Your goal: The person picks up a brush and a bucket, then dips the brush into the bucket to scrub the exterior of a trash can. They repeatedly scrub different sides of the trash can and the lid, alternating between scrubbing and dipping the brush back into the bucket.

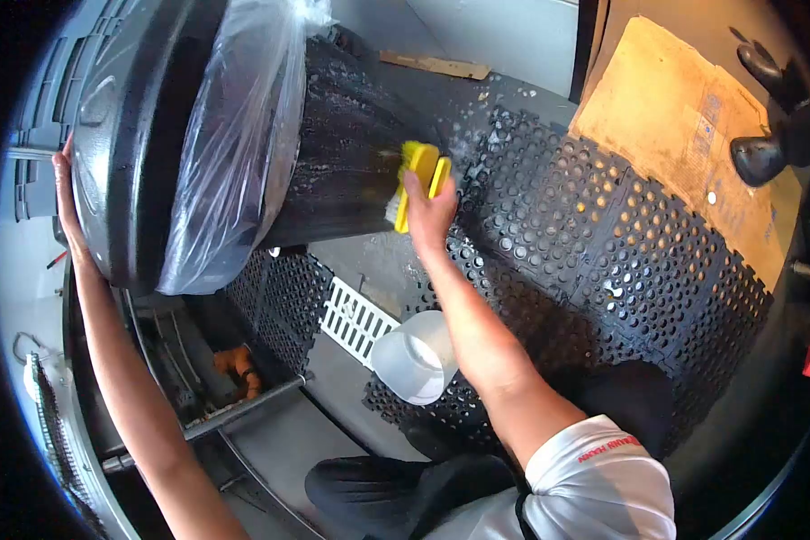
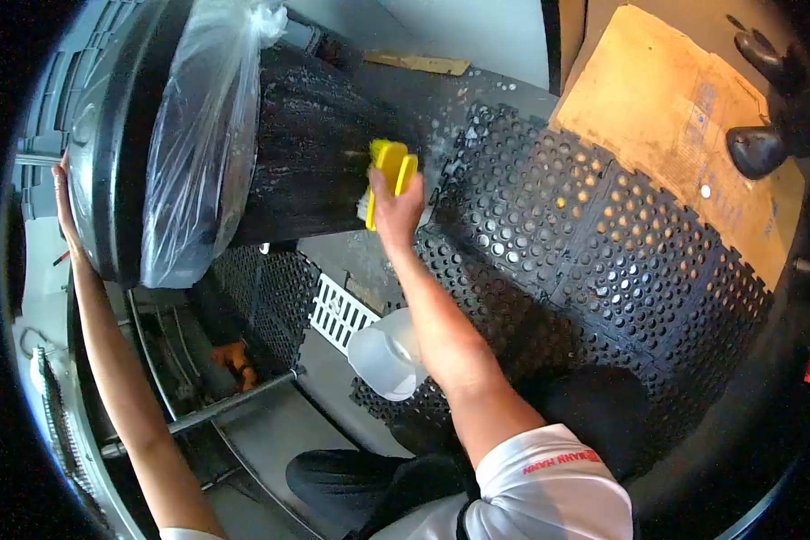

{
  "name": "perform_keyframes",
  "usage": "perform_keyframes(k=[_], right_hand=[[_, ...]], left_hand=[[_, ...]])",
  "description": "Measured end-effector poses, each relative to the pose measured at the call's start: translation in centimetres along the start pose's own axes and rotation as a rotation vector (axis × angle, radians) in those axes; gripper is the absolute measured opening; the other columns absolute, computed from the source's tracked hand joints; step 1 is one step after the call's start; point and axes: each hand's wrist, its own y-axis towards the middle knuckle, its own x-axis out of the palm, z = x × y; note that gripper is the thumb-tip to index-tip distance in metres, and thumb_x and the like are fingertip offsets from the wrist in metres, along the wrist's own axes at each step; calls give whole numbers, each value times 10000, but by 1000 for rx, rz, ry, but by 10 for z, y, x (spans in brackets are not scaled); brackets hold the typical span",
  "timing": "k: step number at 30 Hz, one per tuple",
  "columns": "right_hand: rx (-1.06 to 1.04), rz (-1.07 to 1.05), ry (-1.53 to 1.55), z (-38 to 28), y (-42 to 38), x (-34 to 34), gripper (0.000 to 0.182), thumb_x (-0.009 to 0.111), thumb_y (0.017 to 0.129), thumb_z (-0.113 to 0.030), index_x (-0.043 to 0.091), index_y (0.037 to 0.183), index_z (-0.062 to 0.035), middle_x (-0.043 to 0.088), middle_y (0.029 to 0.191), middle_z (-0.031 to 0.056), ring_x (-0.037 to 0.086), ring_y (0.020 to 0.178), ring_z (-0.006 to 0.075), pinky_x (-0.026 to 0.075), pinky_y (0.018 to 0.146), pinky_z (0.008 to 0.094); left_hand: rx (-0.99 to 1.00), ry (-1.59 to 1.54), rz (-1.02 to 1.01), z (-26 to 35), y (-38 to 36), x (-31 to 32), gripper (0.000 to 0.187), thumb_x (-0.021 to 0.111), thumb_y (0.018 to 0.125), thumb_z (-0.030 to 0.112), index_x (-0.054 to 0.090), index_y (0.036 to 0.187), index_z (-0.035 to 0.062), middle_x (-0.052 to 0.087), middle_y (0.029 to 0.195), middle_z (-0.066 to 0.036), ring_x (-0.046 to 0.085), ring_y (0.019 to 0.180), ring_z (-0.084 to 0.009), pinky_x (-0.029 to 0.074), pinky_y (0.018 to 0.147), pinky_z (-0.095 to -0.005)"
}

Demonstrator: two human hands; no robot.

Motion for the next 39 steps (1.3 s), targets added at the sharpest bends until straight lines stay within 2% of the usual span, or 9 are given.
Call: perform_keyframes(k=[6, 9, 12, 15, 19, 22, 26, 33, 39], right_hand=[[35, 190, -115, 105, 27, 1, 392, 733, 853, -284, 569, 1047, 14, 658, 898, 118, 648, 792, 252, 515, 736, 388], [168, 60, 182, -30, -24, 28, 279, 708, 891, -221, 587, 1036, -16, 645, 906, 46, 612, 763, 155, 501, 695, 322], [-224, -89, 160, -120, -69, 58, 383, 747, 866, -300, 538, 1054, -39, 602, 914, 44, 590, 774, 153, 493, 715, 328], [-212, -147, 175, -166, -70, 59, 417, 757, 856, -346, 560, 1025, -20, 619, 880, 53, 598, 786, 162, 486, 720, 335], [49, 81, 135, -25, -5, 28, 344, 734, 864, -331, 640, 921, -5, 674, 806, 73, 637, 706, 188, 505, 671, 361], [276, 91, -529, 85, 25, -42, 469, 809, 777, -370, 672, 996, 21, 721, 961, 144, 696, 861, 247, 521, 782, 389], [198, 83, -190, 57, 2, -52, 329, 770, 843, -253, 665, 1014, 8, 705, 924, 80, 663, 790, 181, 512, 741, 344], [-247, -99, 40, -73, -66, 3, 337, 751, 872, -242, 545, 1004, -10, 648, 922, 77, 619, 820, 152, 510, 736, 315], [-111, -32, 5, -66, -68, 33, 377, 741, 880, -283, 533, 1026, -5, 641, 949, 88, 619, 860, 184, 500, 774, 335]], left_hand=[[168, 157, 53, -16, 22, -17, 661, 353, 1028, 531, 421, 1445, 23, 484, 1416, -112, 466, 1279, -193, 317, 1108, -318], [170, 95, 55, -18, 25, -18, 663, 367, 1024, 534, 441, 1428, 12, 514, 1374, -135, 464, 1272, -199, 305, 1100, -306], [123, 47, -8, -11, 12, -6, 676, 375, 1022, 531, 404, 1443, 2, 489, 1399, -128, 477, 1268, -199, 334, 1091, -311], [112, 38, -40, -10, 14, -8, 682, 356, 1026, 535, 375, 1464, 12, 460, 1431, -124, 463, 1285, -199, 340, 1092, -313], [230, 187, 12, -31, 39, -30, 598, 358, 1045, 481, 473, 1410, 22, 484, 1407, -95, 450, 1278, -172, 294, 1109, -303], [369, 373, 10, -36, 37, -34, 572, 389, 1034, 430, 457, 1426, 18, 466, 1450, -113, 397, 1366, -193, 240, 1140, -284], [246, 454, 19, -13, 20, -29, 638, 474, 975, 536, 500, 1412, 72, 516, 1423, -88, 456, 1322, -190, 282, 1108, -282], [175, 242, -148, -39, 34, -57, 588, 623, 961, 297, 402, 1457, 71, 547, 1330, -122, 542, 1173, -178, 420, 986, -279], [21, 222, -102, -37, 36, -65, 588, 602, 908, 209, 425, 1464, 136, 621, 1190, -101, 603, 998, -149, 457, 873, -257]])
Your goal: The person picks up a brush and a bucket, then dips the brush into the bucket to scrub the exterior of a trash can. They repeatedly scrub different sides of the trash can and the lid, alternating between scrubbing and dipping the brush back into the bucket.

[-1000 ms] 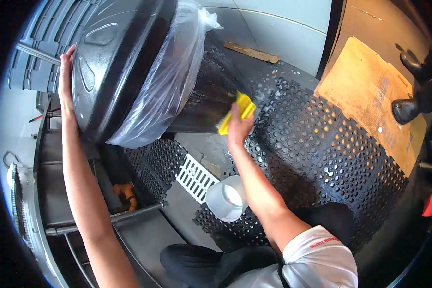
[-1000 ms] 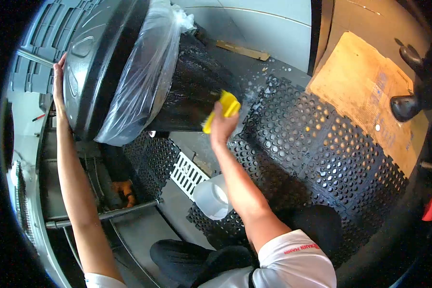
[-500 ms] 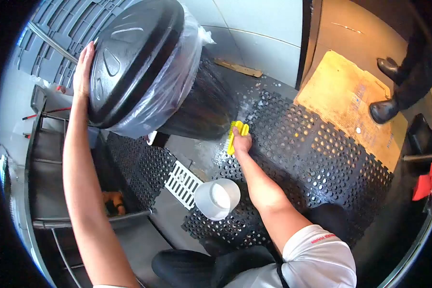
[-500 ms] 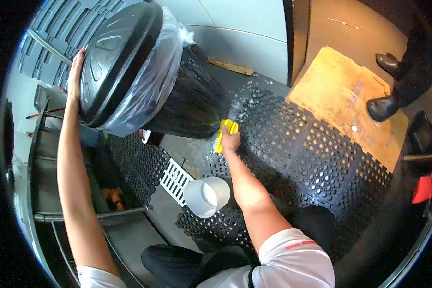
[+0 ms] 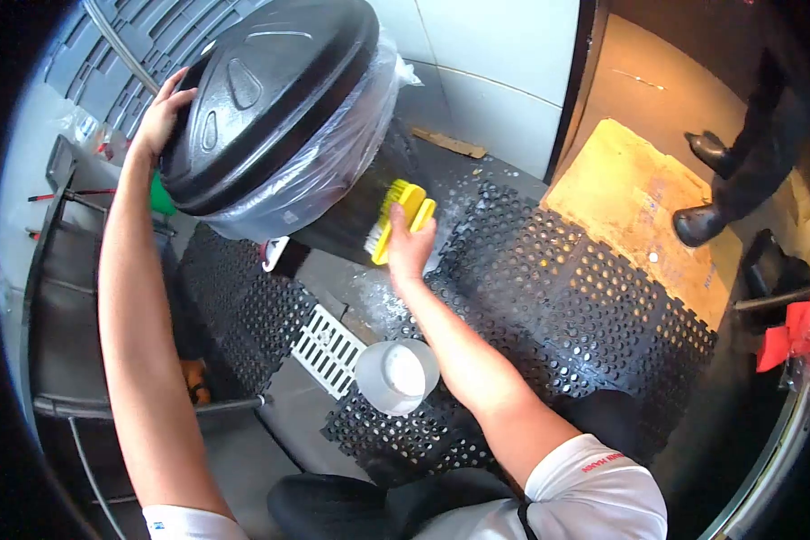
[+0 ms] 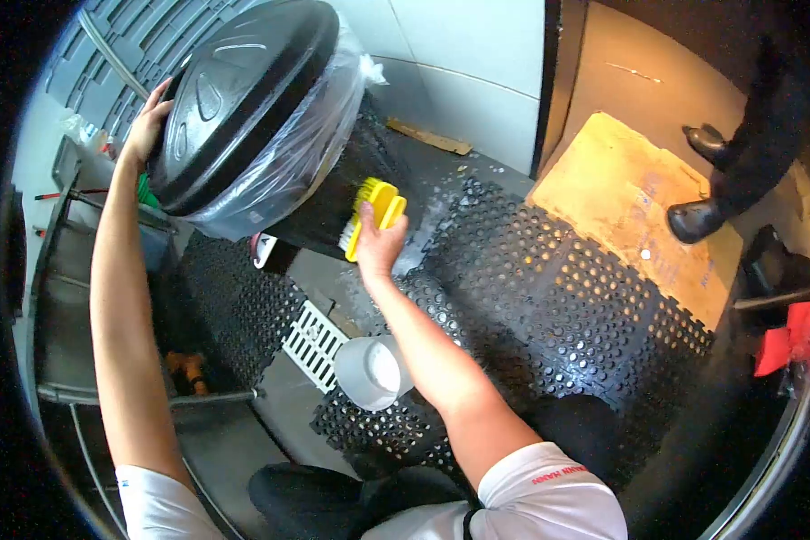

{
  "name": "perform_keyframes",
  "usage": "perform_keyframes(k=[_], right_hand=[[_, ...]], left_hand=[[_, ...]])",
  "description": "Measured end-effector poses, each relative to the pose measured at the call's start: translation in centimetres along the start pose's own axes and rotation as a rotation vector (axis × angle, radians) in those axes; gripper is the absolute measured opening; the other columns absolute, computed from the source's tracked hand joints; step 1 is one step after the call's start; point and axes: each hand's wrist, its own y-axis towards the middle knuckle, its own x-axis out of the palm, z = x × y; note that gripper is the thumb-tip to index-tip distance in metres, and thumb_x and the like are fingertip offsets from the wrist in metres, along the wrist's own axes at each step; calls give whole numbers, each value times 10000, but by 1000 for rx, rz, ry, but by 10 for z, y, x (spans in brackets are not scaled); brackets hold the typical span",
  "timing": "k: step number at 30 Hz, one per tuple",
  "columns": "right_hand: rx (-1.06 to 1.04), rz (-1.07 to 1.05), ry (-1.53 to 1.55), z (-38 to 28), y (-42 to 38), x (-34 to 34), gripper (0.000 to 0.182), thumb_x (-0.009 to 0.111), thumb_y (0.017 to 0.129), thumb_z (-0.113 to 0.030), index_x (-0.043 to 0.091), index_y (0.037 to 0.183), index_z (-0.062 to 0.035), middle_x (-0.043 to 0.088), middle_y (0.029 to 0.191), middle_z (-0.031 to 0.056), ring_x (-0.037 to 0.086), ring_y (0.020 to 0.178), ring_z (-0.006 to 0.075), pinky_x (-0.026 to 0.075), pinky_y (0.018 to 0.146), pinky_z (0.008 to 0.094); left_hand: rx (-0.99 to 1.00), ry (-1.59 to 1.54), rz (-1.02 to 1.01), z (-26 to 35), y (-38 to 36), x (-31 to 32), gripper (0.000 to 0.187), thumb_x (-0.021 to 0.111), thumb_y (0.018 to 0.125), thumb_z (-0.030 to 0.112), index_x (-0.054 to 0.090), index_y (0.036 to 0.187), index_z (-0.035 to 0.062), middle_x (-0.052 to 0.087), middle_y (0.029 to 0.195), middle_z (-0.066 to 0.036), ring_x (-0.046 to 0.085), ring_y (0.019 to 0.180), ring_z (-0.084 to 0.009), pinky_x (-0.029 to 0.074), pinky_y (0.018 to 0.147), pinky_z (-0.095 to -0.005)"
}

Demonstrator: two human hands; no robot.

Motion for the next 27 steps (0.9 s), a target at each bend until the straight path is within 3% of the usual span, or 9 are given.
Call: perform_keyframes(k=[1, 6, 12, 14, 17, 18, 19, 21, 27], right_hand=[[13, 4, 57, 6, -2, 0, 385, 739, 881, -285, 520, 1035, -8, 635, 950, 85, 616, 863, 182, 500, 778, 334], [56, -22, 185, 23, -38, 2, 448, 725, 896, -304, 467, 1093, 6, 608, 1033, 113, 601, 916, 191, 492, 816, 342], [120, 114, 222, 8, -18, 18, 491, 708, 905, -322, 475, 1139, 43, 619, 1061, 141, 617, 950, 242, 489, 859, 373], [77, 182, 75, 4, 5, 20, 499, 734, 869, -377, 526, 1046, 40, 658, 989, 177, 652, 896, 295, 496, 837, 405], [17, 202, -72, 2, 41, 10, 469, 751, 848, -389, 596, 997, 27, 682, 934, 149, 658, 847, 242, 501, 785, 384], [81, 149, -165, 2, 60, 1, 421, 745, 864, -343, 611, 1008, 29, 686, 928, 124, 654, 824, 224, 505, 765, 379], [86, 14, 65, 19, 86, -7, 355, 732, 882, -284, 623, 1023, 23, 687, 917, 93, 646, 803, 194, 508, 742, 364], [-38, 7, -23, 7, 104, -23, 308, 721, 898, -249, 636, 1043, 9, 688, 935, 65, 638, 800, 175, 507, 741, 343], [92, -116, 442, 5, 73, -72, 355, 621, 967, -231, 537, 1223, 1, 625, 1085, 79, 633, 965, 198, 516, 854, 369]], left_hand=[[-9, 20, 33, 1, -3, 2, 575, 589, 908, 197, 439, 1461, 145, 629, 1194, -94, 609, 960, -150, 461, 857, -260], [-10, 105, 75, -2, -15, 3, 518, 559, 976, 234, 431, 1469, 134, 548, 1365, -144, 522, 1217, -202, 385, 1027, -304], [85, 281, 171, -18, -17, 3, 494, 538, 993, 223, 428, 1464, 123, 570, 1343, -174, 534, 1221, -230, 386, 1035, -315], [58, 516, 256, -22, -16, 3, 518, 514, 961, 278, 435, 1455, 145, 568, 1338, -218, 551, 1235, -323, 396, 1052, -374], [-76, 806, 379, 3, -22, 23, 577, 457, 878, 260, 444, 1447, 169, 563, 1320, -233, 532, 1232, -406, 396, 1062, -439], [-129, 794, 392, 17, -30, 32, 608, 456, 846, 210, 441, 1451, 156, 560, 1330, -231, 535, 1241, -390, 399, 1063, -426], [-122, 767, 409, 24, -36, 37, 614, 457, 841, 207, 439, 1450, 139, 556, 1335, -232, 532, 1246, -388, 398, 1065, -422], [-140, 686, 419, 29, -44, 45, 625, 468, 833, 217, 439, 1444, 92, 542, 1353, -237, 517, 1266, -381, 389, 1078, -409], [102, 329, 487, 37, -81, 34, 690, 625, 849, 497, 557, 1331, 7, 608, 1289, -209, 572, 1208, -296, 397, 1039, -341]])
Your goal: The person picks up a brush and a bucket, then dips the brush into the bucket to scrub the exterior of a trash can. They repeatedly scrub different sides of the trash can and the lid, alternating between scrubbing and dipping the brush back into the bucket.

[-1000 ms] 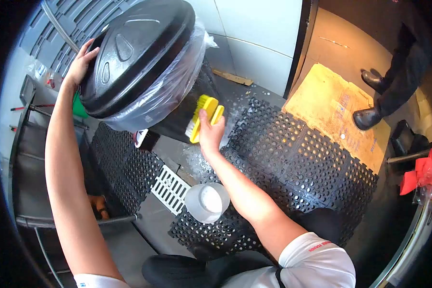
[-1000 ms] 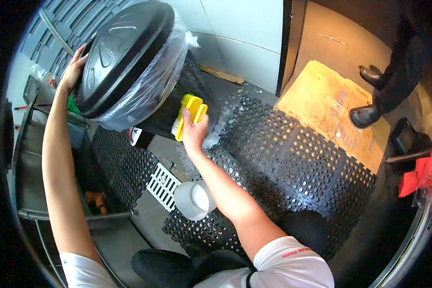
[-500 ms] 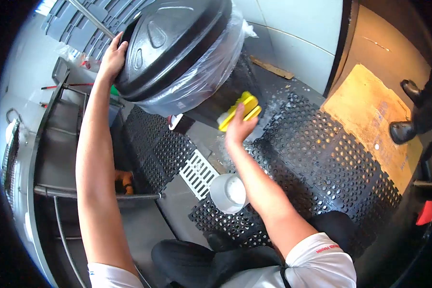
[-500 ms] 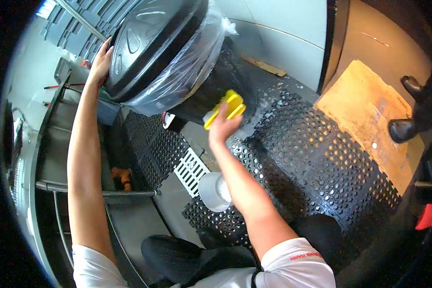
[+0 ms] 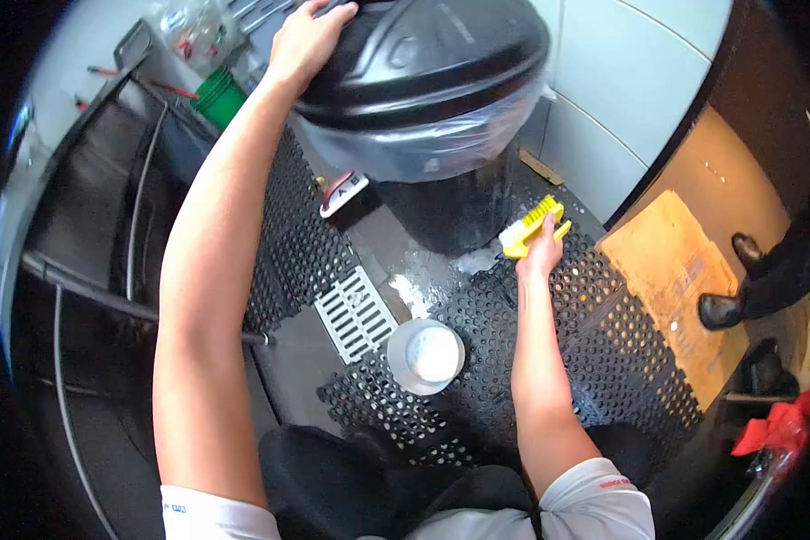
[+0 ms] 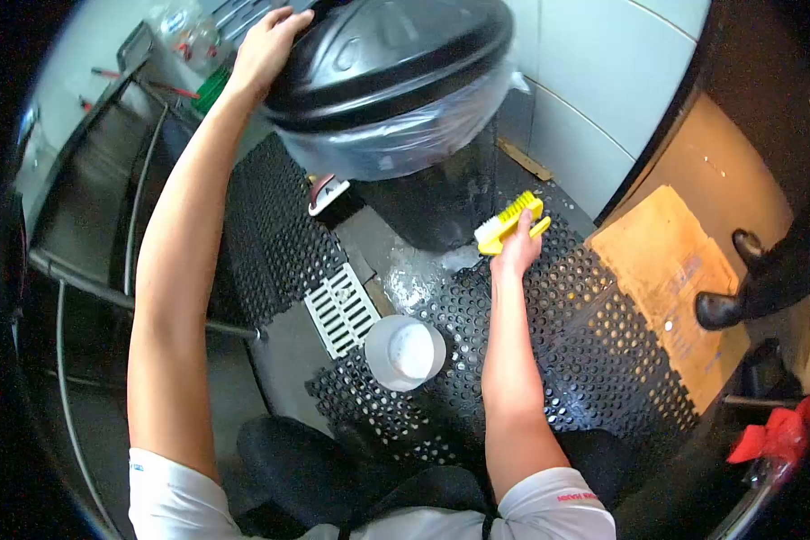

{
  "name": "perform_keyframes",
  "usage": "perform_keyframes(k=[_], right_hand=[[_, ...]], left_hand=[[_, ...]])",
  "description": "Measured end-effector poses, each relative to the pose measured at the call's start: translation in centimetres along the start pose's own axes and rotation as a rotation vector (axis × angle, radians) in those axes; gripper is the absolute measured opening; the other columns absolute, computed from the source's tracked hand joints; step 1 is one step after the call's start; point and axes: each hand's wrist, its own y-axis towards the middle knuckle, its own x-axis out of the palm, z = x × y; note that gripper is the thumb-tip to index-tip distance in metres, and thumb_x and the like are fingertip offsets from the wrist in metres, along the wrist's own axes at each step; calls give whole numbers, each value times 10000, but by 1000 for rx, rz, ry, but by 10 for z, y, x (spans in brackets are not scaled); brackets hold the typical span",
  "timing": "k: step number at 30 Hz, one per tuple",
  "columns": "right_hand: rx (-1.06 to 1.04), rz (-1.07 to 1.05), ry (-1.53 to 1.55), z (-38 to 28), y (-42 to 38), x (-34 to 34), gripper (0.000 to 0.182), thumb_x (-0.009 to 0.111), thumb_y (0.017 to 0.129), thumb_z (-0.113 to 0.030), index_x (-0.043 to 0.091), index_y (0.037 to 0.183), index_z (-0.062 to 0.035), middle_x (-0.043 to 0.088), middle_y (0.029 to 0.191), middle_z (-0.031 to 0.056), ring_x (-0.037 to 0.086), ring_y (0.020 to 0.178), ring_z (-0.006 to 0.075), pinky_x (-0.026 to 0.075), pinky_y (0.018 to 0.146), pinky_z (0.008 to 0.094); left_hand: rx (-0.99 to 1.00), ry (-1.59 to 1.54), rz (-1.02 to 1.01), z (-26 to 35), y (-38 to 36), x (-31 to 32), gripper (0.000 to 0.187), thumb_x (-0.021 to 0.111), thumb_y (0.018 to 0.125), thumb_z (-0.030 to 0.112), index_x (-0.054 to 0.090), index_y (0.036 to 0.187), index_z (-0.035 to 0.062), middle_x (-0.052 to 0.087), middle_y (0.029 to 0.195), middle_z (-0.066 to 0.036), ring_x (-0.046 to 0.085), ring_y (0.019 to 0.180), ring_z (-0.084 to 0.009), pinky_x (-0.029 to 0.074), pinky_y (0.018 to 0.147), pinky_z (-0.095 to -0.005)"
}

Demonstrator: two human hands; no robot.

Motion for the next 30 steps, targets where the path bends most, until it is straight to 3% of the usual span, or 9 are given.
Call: perform_keyframes(k=[3, 4, 11, 12, 16, 19, 22, 25, 30], right_hand=[[49, 76, -111, -7, -27, -19, 370, 630, 966, -246, 539, 1220, 8, 631, 1099, 86, 637, 961, 204, 520, 864, 391], [13, 72, -162, -13, -34, -23, 365, 634, 965, -248, 546, 1207, 11, 637, 1085, 86, 640, 943, 207, 524, 860, 394], [-570, -131, -624, -76, -81, 54, 283, 667, 929, -147, 529, 1120, 10, 613, 1036, 75, 595, 929, 167, 492, 828, 327], [-600, -162, -623, -89, -93, 79, 343, 680, 916, -146, 490, 1148, 20, 608, 1061, 105, 598, 950, 186, 491, 851, 334], [-885, -355, -400, -94, -94, 166, 527, 657, 920, -142, 331, 1291, 45, 510, 1239, 208, 518, 1153, 260, 405, 1013, 389], [-1030, -332, -421, -119, -91, 232, 566, 656, 920, -207, 325, 1290, 65, 513, 1229, 251, 515, 1174, 338, 383, 1030, 439], [-1206, -186, -543, -132, -61, 267, 503, 684, 880, -245, 435, 1192, 62, 584, 1078, 233, 584, 1017, 402, 422, 966, 445], [-1181, -146, -902, -135, -47, 276, 511, 725, 840, -326, 512, 1130, 36, 620, 1066, 140, 575, 1017, 248, 367, 992, 389], [-1128, -237, -855, -141, -41, 279, 427, 725, 814, -392, 617, 991, -19, 666, 916, 78, 621, 855, 219, 449, 867, 393]], left_hand=[[60, -73, 60, -33, -20, -3, 636, 607, 880, 523, 604, 1274, 25, 665, 1202, -168, 615, 1134, -256, 429, 1015, -376], [-119, -127, -120, -44, -16, -11, 831, 728, 815, 323, 314, 1500, 104, 552, 1358, -173, 587, 1140, -337, 460, 970, -361], [-130, -482, -396, -85, 21, -9, 961, 745, 766, 364, 262, 1471, -76, 537, 1297, -200, 557, 1111, -238, 446, 947, -328], [-39, -411, -341, -98, 27, -1, 817, 663, 850, 472, 405, 1414, -60, 594, 1255, -180, 590, 1078, -240, 458, 944, -339], [-458, -825, -538, -90, 34, 7, 720, 359, 975, 636, 662, 1178, 15, 701, 1101, -132, 657, 981, -235, 491, 923, -367], [-608, -499, -434, -57, 26, -14, 685, 409, 952, 636, 669, 1172, 41, 710, 1079, -142, 683, 892, -269, 517, 862, -416], [-621, -914, -596, -110, 56, 14, 610, 470, 943, 592, 670, 1168, 62, 710, 1084, -145, 691, 903, -284, 526, 872, -438], [-596, -1115, -573, -128, 59, 21, 556, 493, 947, 558, 673, 1163, 78, 709, 1091, -140, 685, 929, -293, 528, 883, -436], [-654, -1301, -476, -120, 38, 24, 487, 490, 964, 488, 655, 1190, 90, 698, 1126, -123, 671, 979, -300, 534, 877, -439]])
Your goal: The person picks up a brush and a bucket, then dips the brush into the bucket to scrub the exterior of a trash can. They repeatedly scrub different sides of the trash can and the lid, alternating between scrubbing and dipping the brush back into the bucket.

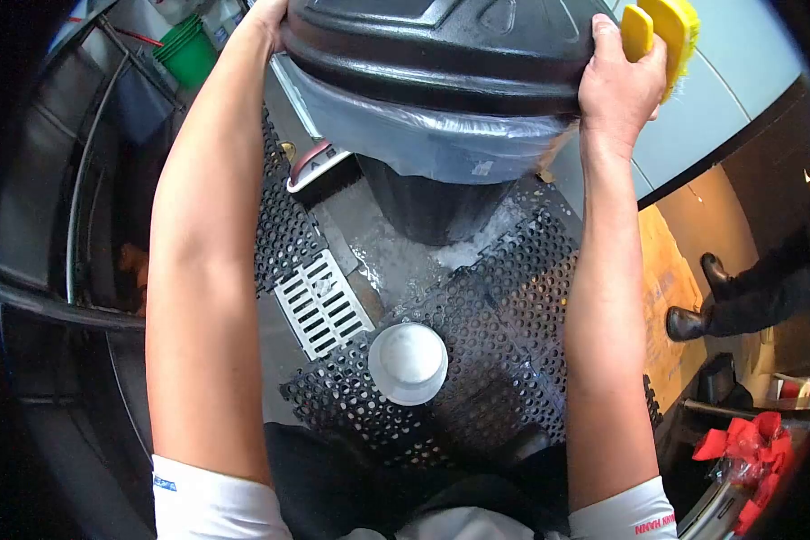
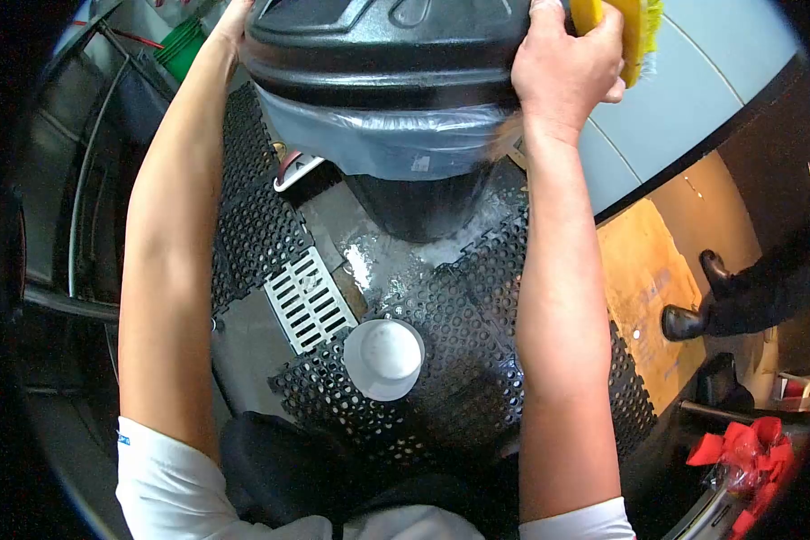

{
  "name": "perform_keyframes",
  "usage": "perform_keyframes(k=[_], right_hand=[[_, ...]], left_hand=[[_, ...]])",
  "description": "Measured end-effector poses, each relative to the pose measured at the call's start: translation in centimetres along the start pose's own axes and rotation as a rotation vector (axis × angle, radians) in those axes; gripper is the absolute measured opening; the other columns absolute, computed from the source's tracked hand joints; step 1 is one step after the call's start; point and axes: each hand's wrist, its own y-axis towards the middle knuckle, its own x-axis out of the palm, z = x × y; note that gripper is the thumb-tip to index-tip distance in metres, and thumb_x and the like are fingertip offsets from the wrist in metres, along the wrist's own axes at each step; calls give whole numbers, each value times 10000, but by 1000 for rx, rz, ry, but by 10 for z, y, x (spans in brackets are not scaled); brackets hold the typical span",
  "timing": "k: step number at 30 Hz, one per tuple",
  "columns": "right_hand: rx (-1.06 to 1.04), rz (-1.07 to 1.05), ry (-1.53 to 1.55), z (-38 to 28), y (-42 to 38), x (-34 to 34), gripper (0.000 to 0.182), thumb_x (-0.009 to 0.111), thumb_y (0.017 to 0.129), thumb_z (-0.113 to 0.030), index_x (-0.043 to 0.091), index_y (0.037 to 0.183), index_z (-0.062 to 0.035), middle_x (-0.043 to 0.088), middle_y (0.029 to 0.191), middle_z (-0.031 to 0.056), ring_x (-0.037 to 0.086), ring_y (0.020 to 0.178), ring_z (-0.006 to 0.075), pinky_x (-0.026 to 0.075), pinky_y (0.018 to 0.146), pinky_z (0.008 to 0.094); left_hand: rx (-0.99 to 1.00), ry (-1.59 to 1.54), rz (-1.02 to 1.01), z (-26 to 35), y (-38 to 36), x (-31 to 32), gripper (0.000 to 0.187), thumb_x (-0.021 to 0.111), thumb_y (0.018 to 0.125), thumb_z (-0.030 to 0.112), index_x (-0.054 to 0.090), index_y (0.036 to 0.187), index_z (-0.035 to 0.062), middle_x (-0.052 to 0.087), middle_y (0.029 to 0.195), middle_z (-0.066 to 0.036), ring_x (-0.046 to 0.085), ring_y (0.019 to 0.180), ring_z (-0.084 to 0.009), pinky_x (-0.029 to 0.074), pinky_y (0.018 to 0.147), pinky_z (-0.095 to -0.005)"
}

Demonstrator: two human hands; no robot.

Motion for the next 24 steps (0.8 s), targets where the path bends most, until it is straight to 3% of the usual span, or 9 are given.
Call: perform_keyframes(k=[4, 7, 9, 12, 13, 15, 18, 21, 24], right_hand=[[14, -62, 286, 17, 18, 1, 315, 706, 863, -277, 611, 993, -6, 652, 883, 61, 619, 823, 201, 493, 796, 353], [67, -194, 336, 63, 61, 3, 421, 682, 871, -321, 608, 1213, -88, 663, 1178, 183, 629, 1069, 340, 480, 894, 370], [106, -187, 204, 117, 101, 15, 296, 666, 877, -263, 655, 1085, -53, 707, 995, 174, 672, 921, 321, 505, 811, 408], [-151, 178, -249, 128, 106, -2, 298, 634, 878, -263, 661, 967, 20, 659, 766, 188, 640, 705, 214, 500, 660, 362], [-6, 25, -506, 116, 94, -24, 220, 657, 913, -208, 607, 1010, -16, 634, 886, 55, 615, 795, 171, 503, 731, 318], [279, 61, 186, 123, 54, -53, 172, 600, 957, -194, 594, 1005, -30, 624, 900, 60, 612, 758, 150, 507, 673, 309], [643, 345, 483, 136, -39, -98, 139, 567, 973, -149, 529, 1049, -38, 606, 886, 53, 593, 724, 140, 500, 634, 295], [891, 399, 404, 190, -160, -125, 113, 573, 970, -124, 536, 1046, -50, 589, 839, 27, 572, 680, 124, 490, 611, 290], [1091, 265, 82, 217, -270, -133, 255, 688, 882, -91, 539, 1071, -8, 638, 989, 83, 617, 867, 209, 506, 804, 365]], left_hand=[[93, -9, -1, -10, -7, -1, 482, 483, 967, 483, 655, 1189, 91, 699, 1125, -121, 674, 964, -299, 543, 866, -424], [165, 98, 213, -32, -40, 25, 539, 577, 923, 507, 640, 1199, 48, 674, 1186, -137, 631, 1073, -242, 435, 1005, -396], [238, -10, 312, -50, -56, 68, 466, 551, 956, 474, 646, 1154, 63, 685, 1153, -123, 636, 1028, -254, 434, 994, -419], [470, 99, 509, -81, -62, 115, 695, 551, 957, 459, 310, 1460, 45, 417, 1456, -212, 413, 1314, -306, 305, 1099, -465], [493, 113, 512, -83, -67, 127, 828, 566, 944, 476, 159, 1550, 84, 301, 1526, -266, 287, 1423, -336, 216, 1164, -474], [438, 97, 555, -88, -65, 131, 909, 563, 933, 514, 51, 1559, 100, 69, 1580, -289, 105, 1474, -383, 174, 1177, -504], [374, 86, 597, -83, -74, 132, 1014, 552, 910, 583, -65, 1551, 98, -104, 1568, -314, 34, 1481, -399, 165, 1178, -513], [554, 247, 629, -90, -82, 99, 986, 507, 922, 602, -43, 1550, 77, 18, 1575, -317, 122, 1472, -393, 185, 1165, -541], [361, 182, 565, -118, -103, 65, 903, 517, 916, 607, 115, 1527, 76, 296, 1501, -249, 313, 1384, -357, 273, 1124, -495]])
